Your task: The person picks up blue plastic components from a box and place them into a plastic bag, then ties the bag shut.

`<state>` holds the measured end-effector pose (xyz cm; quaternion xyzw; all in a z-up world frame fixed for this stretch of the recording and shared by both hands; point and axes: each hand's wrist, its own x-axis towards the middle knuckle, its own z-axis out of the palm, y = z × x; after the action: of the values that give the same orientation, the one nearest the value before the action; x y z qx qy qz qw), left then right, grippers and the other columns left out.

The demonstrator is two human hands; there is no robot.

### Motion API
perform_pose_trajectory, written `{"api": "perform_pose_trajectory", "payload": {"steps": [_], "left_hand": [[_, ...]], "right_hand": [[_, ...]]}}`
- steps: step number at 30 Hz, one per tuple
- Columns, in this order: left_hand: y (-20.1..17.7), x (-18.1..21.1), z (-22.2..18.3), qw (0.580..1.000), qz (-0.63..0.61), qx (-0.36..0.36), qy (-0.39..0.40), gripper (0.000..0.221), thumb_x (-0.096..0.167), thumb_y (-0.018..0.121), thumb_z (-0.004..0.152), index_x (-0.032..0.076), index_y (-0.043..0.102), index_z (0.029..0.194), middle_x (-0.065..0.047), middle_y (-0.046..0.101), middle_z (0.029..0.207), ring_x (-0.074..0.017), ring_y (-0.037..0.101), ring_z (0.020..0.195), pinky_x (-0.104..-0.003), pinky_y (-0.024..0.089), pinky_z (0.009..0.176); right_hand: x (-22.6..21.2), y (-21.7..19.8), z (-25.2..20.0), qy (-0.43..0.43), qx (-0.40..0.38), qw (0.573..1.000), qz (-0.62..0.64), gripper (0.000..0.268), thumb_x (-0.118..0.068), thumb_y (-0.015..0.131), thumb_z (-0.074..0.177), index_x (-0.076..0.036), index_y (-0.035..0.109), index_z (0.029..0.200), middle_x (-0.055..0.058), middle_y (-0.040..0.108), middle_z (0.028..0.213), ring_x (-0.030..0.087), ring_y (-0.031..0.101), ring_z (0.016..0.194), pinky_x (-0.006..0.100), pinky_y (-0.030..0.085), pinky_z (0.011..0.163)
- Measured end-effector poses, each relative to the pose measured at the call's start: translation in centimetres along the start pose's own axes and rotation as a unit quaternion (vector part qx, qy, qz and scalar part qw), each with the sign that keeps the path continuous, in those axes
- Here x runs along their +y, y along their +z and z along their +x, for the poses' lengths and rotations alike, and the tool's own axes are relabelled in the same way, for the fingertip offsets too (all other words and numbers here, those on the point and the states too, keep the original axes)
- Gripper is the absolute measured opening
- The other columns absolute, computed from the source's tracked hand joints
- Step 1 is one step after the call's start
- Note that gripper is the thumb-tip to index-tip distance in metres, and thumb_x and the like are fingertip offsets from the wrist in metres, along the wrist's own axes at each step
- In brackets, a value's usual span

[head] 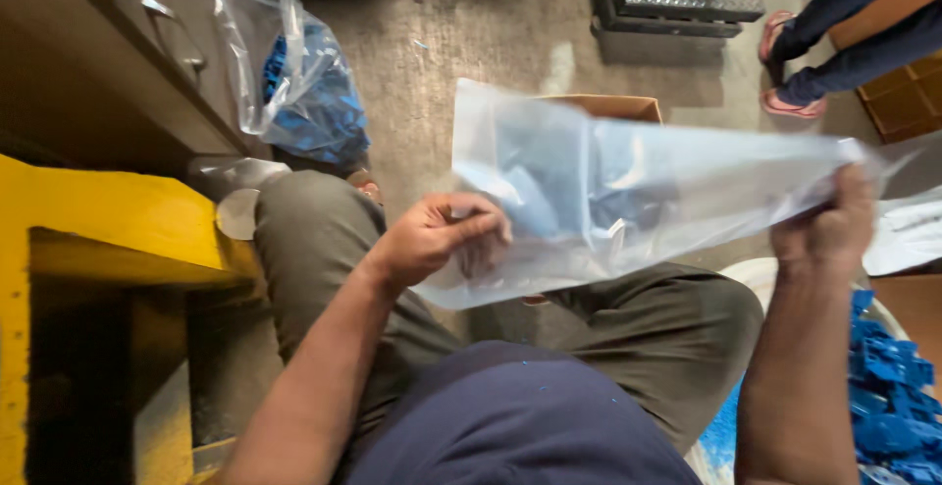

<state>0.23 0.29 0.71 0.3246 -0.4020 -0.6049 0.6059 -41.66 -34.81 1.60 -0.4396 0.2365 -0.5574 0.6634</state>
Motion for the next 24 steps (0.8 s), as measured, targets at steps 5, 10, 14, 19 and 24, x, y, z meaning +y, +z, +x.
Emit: {"api": "perform_pose_trajectory", "payload": {"steps": [5, 10, 14, 19, 24], "left_hand": [[1.8, 3.0, -0.5, 0.985, 0.07, 0.074, 0.138, 0.013, 0.013, 0.069, 0.102, 0.0, 0.071, 0.101, -0.001, 0.073, 0.088, -0.008, 0.067, 0.079, -0.025, 0.055, 0.073], [4.1, 3.9, 0.5, 0.907, 0.192, 0.304, 0.221, 0.026, 0.011, 0.077, 0.101, 0.001, 0.066, 0.079, 0.002, 0.059, 0.067, -0.0063, 0.048, 0.058, -0.03, 0.038, 0.052], [5.1, 3.4, 1.6, 0.744, 0.436, 0.404, 0.306, 0.035, 0.013, 0.082, 0.095, 0.003, 0.059, 0.07, -0.009, 0.06, 0.066, -0.0228, 0.052, 0.055, -0.039, 0.041, 0.054], [7.3, 0.7, 1.5, 0.714, 0.542, 0.273, 0.349, 0.019, 0.016, 0.076, 0.083, 0.004, 0.073, 0.097, -0.018, 0.07, 0.092, -0.0376, 0.067, 0.076, -0.045, 0.054, 0.067], [5.7, -2.0, 1.3, 0.796, 0.538, 0.163, 0.223, 0.017, 0.019, 0.076, 0.086, 0.006, 0.074, 0.095, -0.016, 0.071, 0.09, -0.035, 0.069, 0.08, -0.043, 0.056, 0.071]], "right_hand": [[9.0, 4.4, -3.6, -0.121, 0.063, 0.851, -0.506, 0.055, -0.016, 0.073, 0.105, -0.004, 0.044, 0.15, 0.012, 0.052, 0.136, 0.025, 0.058, 0.117, 0.038, 0.05, 0.097], [10.0, 14.5, -10.8, -0.07, -0.1, 0.883, -0.453, 0.046, -0.012, 0.065, 0.103, -0.006, 0.051, 0.146, 0.011, 0.058, 0.132, 0.02, 0.061, 0.116, 0.034, 0.053, 0.095], [7.3, 22.8, -14.5, 0.055, -0.32, 0.911, -0.255, 0.051, -0.011, 0.063, 0.098, -0.006, 0.047, 0.146, 0.01, 0.062, 0.134, 0.018, 0.065, 0.106, 0.032, 0.053, 0.091], [8.8, 28.2, -15.3, -0.066, -0.354, 0.893, -0.269, 0.038, -0.015, 0.067, 0.101, 0.0, 0.056, 0.134, 0.01, 0.062, 0.123, 0.012, 0.059, 0.112, 0.029, 0.049, 0.099], [12.3, 26.2, -14.9, 0.134, -0.242, 0.943, -0.186, 0.018, -0.02, 0.064, 0.099, -0.003, 0.069, 0.097, -0.005, 0.067, 0.085, 0.006, 0.06, 0.079, 0.025, 0.052, 0.072]]}}
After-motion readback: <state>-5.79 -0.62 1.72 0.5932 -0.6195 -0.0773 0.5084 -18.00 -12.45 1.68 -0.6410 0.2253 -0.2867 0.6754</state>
